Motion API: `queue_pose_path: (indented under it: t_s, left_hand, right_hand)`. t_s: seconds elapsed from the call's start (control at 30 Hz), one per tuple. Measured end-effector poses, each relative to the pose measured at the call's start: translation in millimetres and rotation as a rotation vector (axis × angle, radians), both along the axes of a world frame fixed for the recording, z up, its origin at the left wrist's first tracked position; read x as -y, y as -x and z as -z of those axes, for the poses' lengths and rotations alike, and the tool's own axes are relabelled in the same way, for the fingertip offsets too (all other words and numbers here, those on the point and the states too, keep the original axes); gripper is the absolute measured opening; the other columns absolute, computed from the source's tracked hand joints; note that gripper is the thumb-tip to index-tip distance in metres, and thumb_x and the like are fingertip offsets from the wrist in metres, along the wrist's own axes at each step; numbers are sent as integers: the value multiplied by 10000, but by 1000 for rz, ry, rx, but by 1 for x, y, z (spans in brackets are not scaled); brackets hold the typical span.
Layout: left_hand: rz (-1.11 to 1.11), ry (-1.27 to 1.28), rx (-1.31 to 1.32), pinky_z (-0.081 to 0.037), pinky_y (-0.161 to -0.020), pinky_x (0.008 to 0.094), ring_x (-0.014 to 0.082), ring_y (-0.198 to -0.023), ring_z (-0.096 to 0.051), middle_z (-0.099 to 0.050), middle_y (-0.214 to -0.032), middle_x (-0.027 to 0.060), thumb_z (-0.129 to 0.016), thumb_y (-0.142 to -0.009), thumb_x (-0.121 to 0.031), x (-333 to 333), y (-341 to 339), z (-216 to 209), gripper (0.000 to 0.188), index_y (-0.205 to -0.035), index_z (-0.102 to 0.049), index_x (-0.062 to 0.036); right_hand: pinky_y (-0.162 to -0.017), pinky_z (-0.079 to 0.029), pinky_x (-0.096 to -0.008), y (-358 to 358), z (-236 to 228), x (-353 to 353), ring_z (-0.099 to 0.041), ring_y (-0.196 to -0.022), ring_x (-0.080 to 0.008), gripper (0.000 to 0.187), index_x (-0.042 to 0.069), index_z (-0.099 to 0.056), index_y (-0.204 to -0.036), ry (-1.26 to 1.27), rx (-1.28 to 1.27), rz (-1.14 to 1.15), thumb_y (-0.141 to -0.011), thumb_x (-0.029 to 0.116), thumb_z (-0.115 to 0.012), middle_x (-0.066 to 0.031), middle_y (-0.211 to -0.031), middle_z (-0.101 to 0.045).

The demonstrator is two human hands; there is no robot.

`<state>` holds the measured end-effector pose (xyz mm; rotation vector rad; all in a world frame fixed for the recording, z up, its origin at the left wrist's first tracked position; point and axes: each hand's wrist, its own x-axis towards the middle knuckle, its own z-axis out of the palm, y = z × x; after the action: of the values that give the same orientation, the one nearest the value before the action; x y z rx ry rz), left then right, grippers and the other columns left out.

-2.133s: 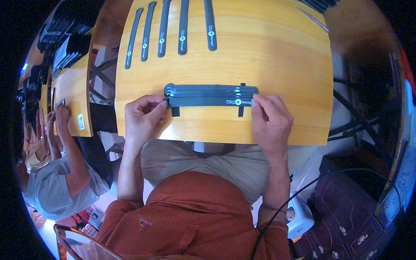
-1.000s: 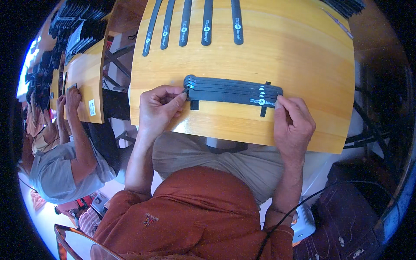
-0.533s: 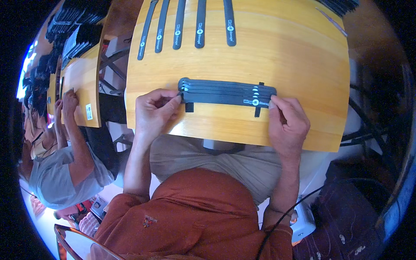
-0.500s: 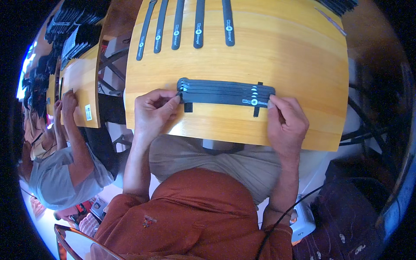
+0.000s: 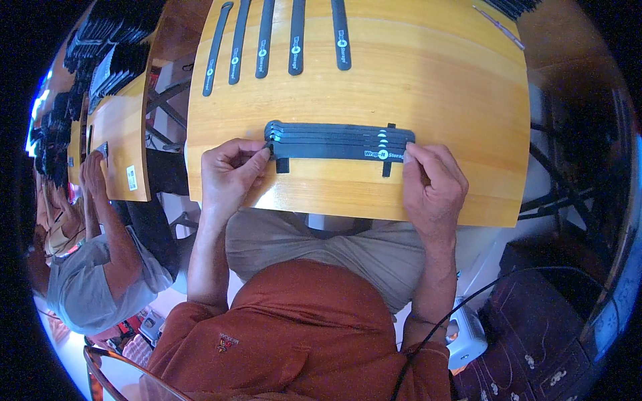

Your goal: Aligning and stacking black silicone wristbands on a wooden workbench.

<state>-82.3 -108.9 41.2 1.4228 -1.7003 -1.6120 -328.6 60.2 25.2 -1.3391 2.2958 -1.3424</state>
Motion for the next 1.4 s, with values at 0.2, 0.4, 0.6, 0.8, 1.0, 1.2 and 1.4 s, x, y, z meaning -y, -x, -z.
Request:
queue_pose_path:
  t_s: [0.2, 0.4, 0.6, 0.8, 1.0, 1.2, 1.4]
  left_hand:
    - [12, 13, -3, -451, -537, 189, 24, -596, -566, -679, -718, 4, -724, -953, -24, 1, -1, -2, 87, -976, -740, 59]
    - [8, -18, -8, -459, -553, 194, 28, -610, -565, -681, -725, 3, -724, -950, -21, 2, -2, 1, 100, -1001, -741, 64]
    - [29, 0, -21, -456, -560, 193, 26, -626, -561, -677, -732, 1, -718, -948, -13, 1, -3, 0, 104, -1012, -744, 64]
    - [31, 6, -11, -450, -553, 193, 22, -616, -551, -671, -721, -2, -719, -942, -12, 2, -3, 0, 101, -1005, -746, 62]
    - [40, 39, -19, -448, -546, 194, 24, -608, -551, -667, -703, -3, -724, -935, -21, 2, -4, 4, 102, -989, -750, 61]
    - [37, 60, 4, -459, -554, 204, 30, -609, -559, -677, -708, 5, -735, -928, -35, 2, -2, 2, 111, -986, -755, 57]
    - [79, 111, 38, -478, -526, 183, 28, -596, -591, -698, -750, 14, -736, -953, -47, 4, -5, 7, 101, -1004, -735, 39]
  right_hand:
    - [-603, -509, -293, -2, -2, 1, -663, -705, -188, 98, -31, -738, -973, -15, -18, 6, -878, -40, -717, -123, -867, -690]
    - [-611, -517, -289, -3, -2, 0, -675, -721, -180, 106, -29, -740, -982, -37, 27, 26, -882, -40, -707, -113, -888, -693]
    - [-643, -525, -290, -3, -2, 0, -679, -746, -190, 117, -28, -741, -996, -33, -1, 28, -888, -40, -697, -121, -895, -691]
    - [-658, -529, -303, -3, -4, 0, -677, -753, -201, 112, -27, -741, -998, -56, 16, 22, -895, -30, -696, -122, -890, -685]
    - [-682, -535, -317, -3, -2, 0, -680, -763, -221, 111, -27, -737, -994, -53, 2, 21, -890, -33, -702, -126, -882, -683]
    - [-687, -537, -331, -2, 2, 0, -685, -769, -237, 111, -26, -733, -991, -23, -9, 7, -884, -39, -704, -132, -869, -683]
    - [-682, -535, -340, -3, 2, 0, -679, -760, -258, 133, -16, -735, -987, -19, -68, 4, -859, -46, -709, -135, -861, -672]
